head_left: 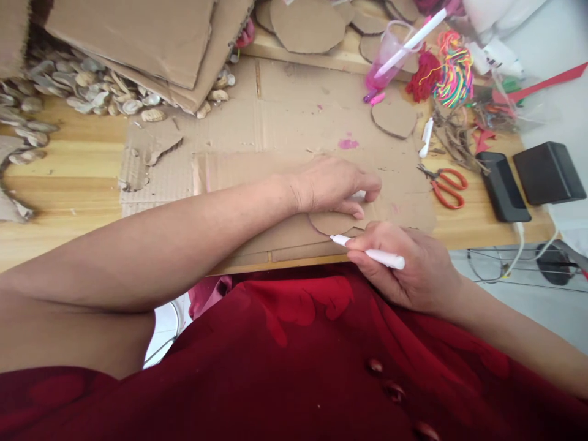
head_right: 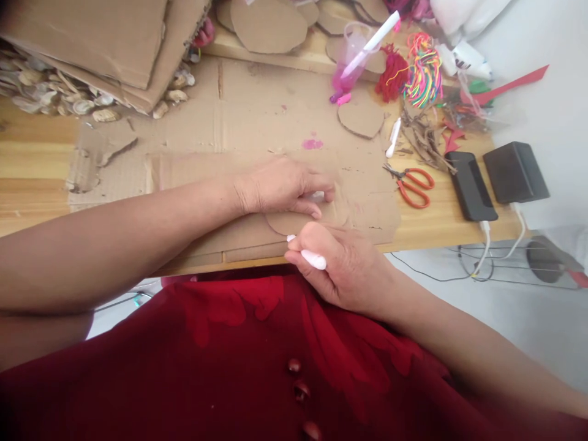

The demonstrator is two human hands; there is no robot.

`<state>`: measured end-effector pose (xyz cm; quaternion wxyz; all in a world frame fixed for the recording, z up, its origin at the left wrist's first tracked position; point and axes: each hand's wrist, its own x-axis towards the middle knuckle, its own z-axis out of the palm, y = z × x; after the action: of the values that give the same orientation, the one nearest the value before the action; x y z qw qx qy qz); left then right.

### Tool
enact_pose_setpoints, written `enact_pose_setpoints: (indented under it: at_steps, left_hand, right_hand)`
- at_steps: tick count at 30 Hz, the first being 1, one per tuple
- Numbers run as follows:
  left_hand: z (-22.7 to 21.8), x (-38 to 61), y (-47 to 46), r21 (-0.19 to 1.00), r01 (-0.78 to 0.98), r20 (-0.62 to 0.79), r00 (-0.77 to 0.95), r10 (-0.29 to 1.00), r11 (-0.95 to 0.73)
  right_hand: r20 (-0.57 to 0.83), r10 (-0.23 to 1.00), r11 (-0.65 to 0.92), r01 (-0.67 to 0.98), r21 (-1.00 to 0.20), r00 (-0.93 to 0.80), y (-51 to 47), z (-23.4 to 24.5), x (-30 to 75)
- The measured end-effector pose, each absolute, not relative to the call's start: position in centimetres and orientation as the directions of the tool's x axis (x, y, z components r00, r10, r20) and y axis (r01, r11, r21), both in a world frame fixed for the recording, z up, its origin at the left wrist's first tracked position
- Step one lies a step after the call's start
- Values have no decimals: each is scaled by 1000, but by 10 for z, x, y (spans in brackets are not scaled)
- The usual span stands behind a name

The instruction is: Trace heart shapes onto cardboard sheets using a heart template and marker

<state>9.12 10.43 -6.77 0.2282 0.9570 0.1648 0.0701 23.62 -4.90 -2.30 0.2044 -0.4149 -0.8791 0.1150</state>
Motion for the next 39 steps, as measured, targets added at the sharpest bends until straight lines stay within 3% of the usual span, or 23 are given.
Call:
enact_pose_setpoints:
  at_steps: [4, 15, 22, 32, 39]
  left_hand:
    - [-67, 91, 103, 477, 288, 52, 934, 354, -830]
    - [-74, 92, 106, 480, 260, 94, 934, 343, -838]
    - [-66, 91, 103, 465, 279, 62, 937, 345, -840]
    - [-66, 90, 103, 440, 298, 39, 936, 350, -847]
    - [-63, 90, 102, 452, 294, 34, 938, 346, -842]
  right_hand:
    - [270, 769, 634, 642, -430, -579, -46, -26, 231]
    - [280, 829, 559, 703, -439, -484, -43, -25, 226]
    - [265, 883, 467, 786, -405, -388, -48, -21, 221]
    - [284, 874, 479, 797, -368, -394, -53, -24, 227]
    - [241, 914, 402, 798, -448, -325, -57, -23, 232]
